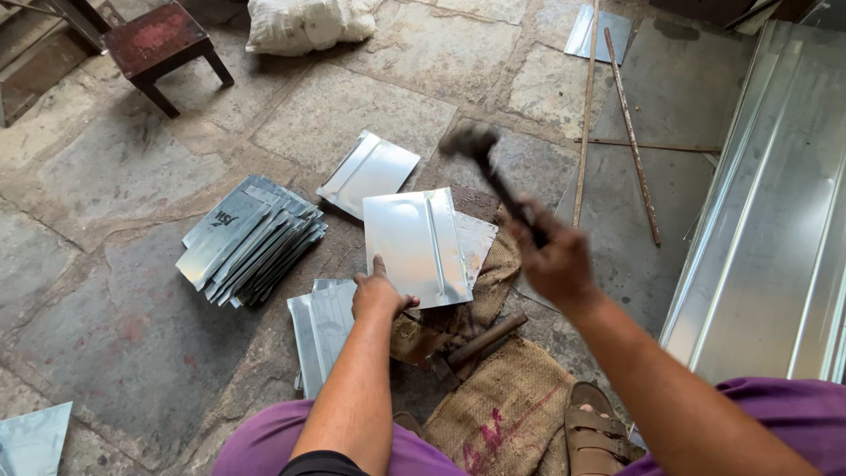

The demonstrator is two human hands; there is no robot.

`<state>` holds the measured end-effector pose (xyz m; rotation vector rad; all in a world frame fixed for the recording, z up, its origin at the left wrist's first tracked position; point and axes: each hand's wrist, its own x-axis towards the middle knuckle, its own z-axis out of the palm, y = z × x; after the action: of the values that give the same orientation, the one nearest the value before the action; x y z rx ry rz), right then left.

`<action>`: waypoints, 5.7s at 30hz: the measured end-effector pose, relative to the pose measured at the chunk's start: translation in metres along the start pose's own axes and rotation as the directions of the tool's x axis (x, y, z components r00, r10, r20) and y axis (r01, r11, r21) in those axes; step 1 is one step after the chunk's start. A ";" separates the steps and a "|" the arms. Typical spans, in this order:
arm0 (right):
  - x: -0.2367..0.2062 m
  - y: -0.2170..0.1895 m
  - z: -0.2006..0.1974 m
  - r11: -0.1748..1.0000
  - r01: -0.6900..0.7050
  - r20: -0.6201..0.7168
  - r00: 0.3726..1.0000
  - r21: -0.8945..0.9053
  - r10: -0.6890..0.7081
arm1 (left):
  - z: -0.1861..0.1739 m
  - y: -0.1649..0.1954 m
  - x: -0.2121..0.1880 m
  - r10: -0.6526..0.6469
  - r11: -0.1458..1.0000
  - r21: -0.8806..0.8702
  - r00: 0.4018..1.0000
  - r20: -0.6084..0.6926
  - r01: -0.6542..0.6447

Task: The person hammers several metal plates one at a time on an anvil while sitting on the floor.

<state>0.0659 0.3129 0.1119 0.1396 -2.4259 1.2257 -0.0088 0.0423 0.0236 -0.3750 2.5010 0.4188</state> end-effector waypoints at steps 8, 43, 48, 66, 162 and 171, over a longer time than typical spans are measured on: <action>-0.042 0.016 0.017 0.969 0.247 -0.112 0.963 0.002 -0.245 | -0.002 0.001 -0.006 0.012 0.999 -0.044 0.999 -0.039 -0.013; -0.036 0.015 0.006 0.929 0.370 -0.270 0.895 0.002 -0.356 | 0.003 0.005 -0.002 -0.001 0.996 -0.087 0.996 -0.091 -0.007; -0.074 0.046 0.031 0.914 -0.127 0.251 0.939 -0.386 0.237 | 0.003 0.007 -0.005 0.011 0.995 -0.098 0.992 -0.127 -0.023; -0.067 0.017 0.025 0.772 -0.531 0.374 0.677 -0.349 0.634 | 0.002 0.008 0.001 -0.014 0.996 -0.093 0.993 -0.117 0.003; 0.021 -0.025 -0.100 0.738 -0.131 -0.197 0.920 0.662 0.339 | -0.037 0.001 -0.001 0.640 0.686 0.142 0.498 -0.585 -0.714; 0.012 -0.020 -0.091 0.719 -0.238 -0.141 0.895 0.653 0.423 | 0.003 -0.018 0.034 0.012 0.866 -0.343 0.700 -0.714 -0.365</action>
<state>0.0895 0.3741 0.1798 -0.2908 -1.7540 2.0335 -0.0287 0.0209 -0.0021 -0.5263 3.1806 1.1740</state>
